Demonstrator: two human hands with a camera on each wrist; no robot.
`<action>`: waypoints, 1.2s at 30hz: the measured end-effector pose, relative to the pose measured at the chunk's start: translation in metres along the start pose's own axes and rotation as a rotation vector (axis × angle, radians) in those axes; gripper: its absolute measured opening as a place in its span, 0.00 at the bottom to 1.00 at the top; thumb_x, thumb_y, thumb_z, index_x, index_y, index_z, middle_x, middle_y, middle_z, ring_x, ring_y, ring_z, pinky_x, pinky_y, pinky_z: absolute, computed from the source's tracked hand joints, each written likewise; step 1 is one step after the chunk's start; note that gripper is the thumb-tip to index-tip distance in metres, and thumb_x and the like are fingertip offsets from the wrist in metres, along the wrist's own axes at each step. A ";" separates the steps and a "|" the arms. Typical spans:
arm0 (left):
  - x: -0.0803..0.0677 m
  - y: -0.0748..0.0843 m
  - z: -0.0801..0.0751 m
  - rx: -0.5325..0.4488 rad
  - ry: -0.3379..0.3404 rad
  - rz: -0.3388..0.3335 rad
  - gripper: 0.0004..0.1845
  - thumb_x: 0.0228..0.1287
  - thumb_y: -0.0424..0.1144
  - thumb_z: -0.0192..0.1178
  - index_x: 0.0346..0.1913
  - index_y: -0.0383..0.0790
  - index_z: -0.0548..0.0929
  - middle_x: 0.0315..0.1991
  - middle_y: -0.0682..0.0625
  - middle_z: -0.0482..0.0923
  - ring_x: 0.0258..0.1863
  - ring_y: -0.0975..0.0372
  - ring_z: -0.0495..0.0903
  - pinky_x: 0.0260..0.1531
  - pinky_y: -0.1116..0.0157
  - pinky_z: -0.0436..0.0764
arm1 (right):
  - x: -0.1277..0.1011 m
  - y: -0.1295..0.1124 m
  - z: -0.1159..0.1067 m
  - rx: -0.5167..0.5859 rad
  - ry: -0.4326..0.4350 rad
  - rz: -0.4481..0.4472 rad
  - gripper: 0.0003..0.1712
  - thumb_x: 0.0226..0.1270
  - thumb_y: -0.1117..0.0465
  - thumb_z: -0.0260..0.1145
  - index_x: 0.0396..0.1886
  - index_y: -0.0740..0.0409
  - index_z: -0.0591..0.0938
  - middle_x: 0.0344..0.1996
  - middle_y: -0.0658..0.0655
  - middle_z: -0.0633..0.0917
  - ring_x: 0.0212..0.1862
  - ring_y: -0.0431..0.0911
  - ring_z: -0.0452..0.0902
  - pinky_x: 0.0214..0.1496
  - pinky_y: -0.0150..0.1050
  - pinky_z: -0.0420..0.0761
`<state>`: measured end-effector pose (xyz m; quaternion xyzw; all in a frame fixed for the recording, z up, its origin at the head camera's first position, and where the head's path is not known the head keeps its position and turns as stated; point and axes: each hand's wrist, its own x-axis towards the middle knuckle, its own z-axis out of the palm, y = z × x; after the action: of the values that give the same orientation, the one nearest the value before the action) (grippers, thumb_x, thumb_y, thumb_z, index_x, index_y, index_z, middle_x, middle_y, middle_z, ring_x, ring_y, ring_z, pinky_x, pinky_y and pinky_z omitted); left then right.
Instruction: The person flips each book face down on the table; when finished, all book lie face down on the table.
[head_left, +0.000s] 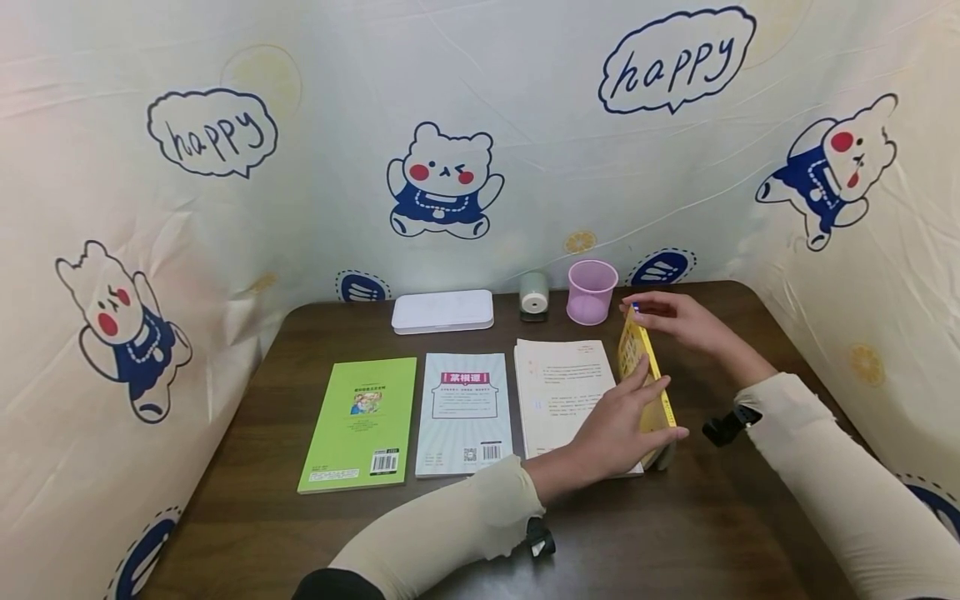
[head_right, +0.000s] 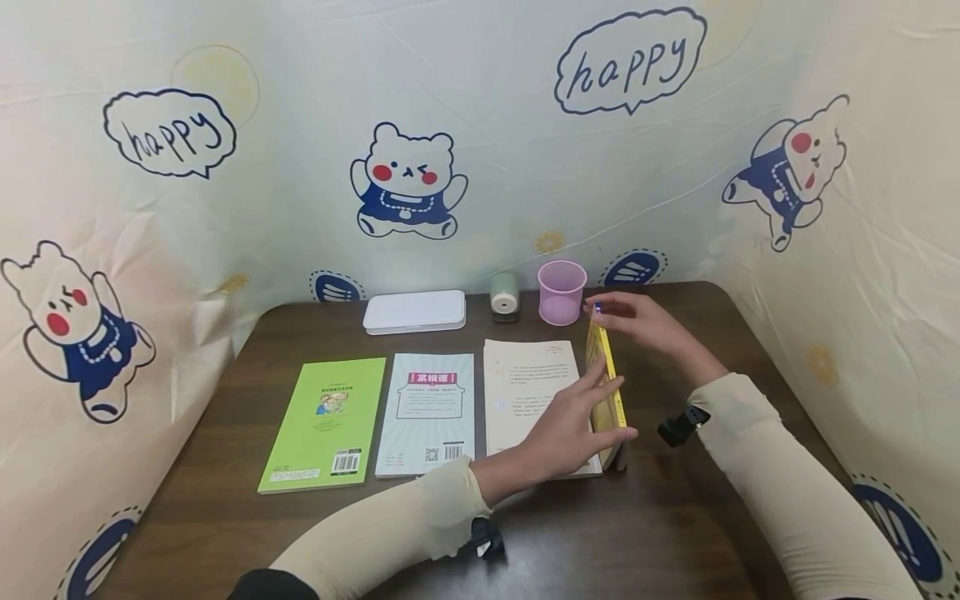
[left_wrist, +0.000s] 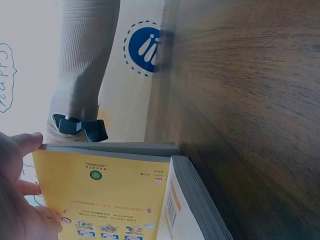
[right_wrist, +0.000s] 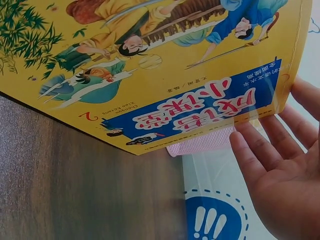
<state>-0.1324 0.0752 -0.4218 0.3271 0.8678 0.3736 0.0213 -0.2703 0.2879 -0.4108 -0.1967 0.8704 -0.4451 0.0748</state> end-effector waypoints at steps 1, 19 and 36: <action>0.000 0.000 0.001 0.006 0.000 0.001 0.38 0.71 0.60 0.62 0.77 0.46 0.69 0.83 0.46 0.50 0.79 0.58 0.59 0.72 0.62 0.68 | 0.000 0.001 0.000 0.000 0.006 0.000 0.26 0.79 0.55 0.62 0.71 0.60 0.76 0.66 0.61 0.81 0.66 0.58 0.77 0.65 0.61 0.78; 0.012 -0.009 0.033 -0.264 -0.014 -0.089 0.50 0.70 0.62 0.62 0.84 0.53 0.46 0.84 0.58 0.43 0.82 0.66 0.47 0.77 0.60 0.60 | -0.015 0.009 -0.014 0.019 0.017 0.037 0.26 0.80 0.55 0.61 0.72 0.58 0.75 0.67 0.62 0.79 0.64 0.54 0.78 0.62 0.52 0.82; 0.022 -0.008 0.045 -0.275 -0.006 -0.076 0.49 0.70 0.62 0.61 0.84 0.58 0.46 0.84 0.58 0.46 0.80 0.66 0.52 0.74 0.61 0.65 | -0.024 0.021 -0.021 0.251 0.035 0.100 0.28 0.79 0.54 0.62 0.73 0.60 0.72 0.68 0.61 0.77 0.59 0.40 0.80 0.57 0.36 0.84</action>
<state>-0.1416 0.1127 -0.4549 0.2890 0.8201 0.4870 0.0824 -0.2603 0.3246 -0.4163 -0.1343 0.8176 -0.5498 0.1055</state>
